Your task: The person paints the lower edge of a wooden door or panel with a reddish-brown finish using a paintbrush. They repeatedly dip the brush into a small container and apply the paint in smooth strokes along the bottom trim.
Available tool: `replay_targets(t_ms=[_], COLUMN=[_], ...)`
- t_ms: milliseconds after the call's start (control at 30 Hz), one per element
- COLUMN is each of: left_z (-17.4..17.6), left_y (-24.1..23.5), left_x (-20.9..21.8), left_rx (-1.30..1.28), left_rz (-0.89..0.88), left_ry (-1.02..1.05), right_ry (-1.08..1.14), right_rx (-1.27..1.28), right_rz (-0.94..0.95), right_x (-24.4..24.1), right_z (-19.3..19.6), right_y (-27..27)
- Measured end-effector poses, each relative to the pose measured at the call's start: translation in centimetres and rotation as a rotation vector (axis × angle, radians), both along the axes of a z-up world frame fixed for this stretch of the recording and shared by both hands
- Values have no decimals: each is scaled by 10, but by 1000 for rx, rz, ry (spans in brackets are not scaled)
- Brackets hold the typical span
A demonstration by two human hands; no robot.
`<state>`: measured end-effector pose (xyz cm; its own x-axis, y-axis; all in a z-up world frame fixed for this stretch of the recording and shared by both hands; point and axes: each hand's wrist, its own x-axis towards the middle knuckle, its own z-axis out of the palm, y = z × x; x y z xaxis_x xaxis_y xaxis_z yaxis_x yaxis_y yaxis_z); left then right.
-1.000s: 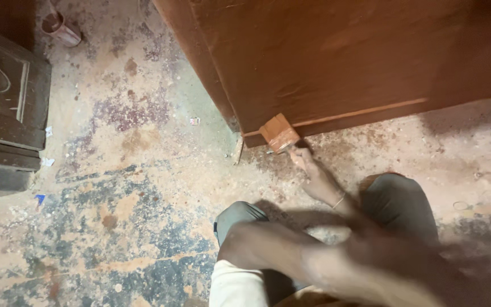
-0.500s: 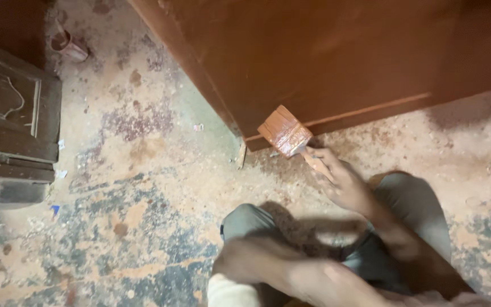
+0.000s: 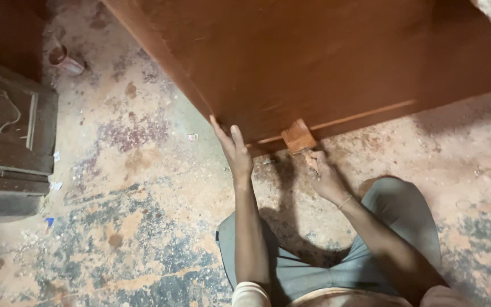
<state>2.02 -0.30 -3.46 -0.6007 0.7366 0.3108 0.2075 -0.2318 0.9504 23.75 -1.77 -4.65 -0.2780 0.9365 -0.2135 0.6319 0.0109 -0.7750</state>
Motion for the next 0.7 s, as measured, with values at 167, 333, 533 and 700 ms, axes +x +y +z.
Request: replay_targets(t_ms=[167,333,533,700], left_z=[-22,-16,-10,-17], left_y=[8,5,3,2], left_x=[-3,-2,-5,-8], left_rx=[-35,-123,-148,-136], left_rz=[-6,-40,-126,-81], left_ry=[78,92,-52,129], right_ry=[828,874,561,12], right_rx=[-96,313,501,-12], right_rz=[29,84,97,-62], right_x=[29,67,59,70], right_z=[26,92,29,-28], right_y=[23,14,50,28])
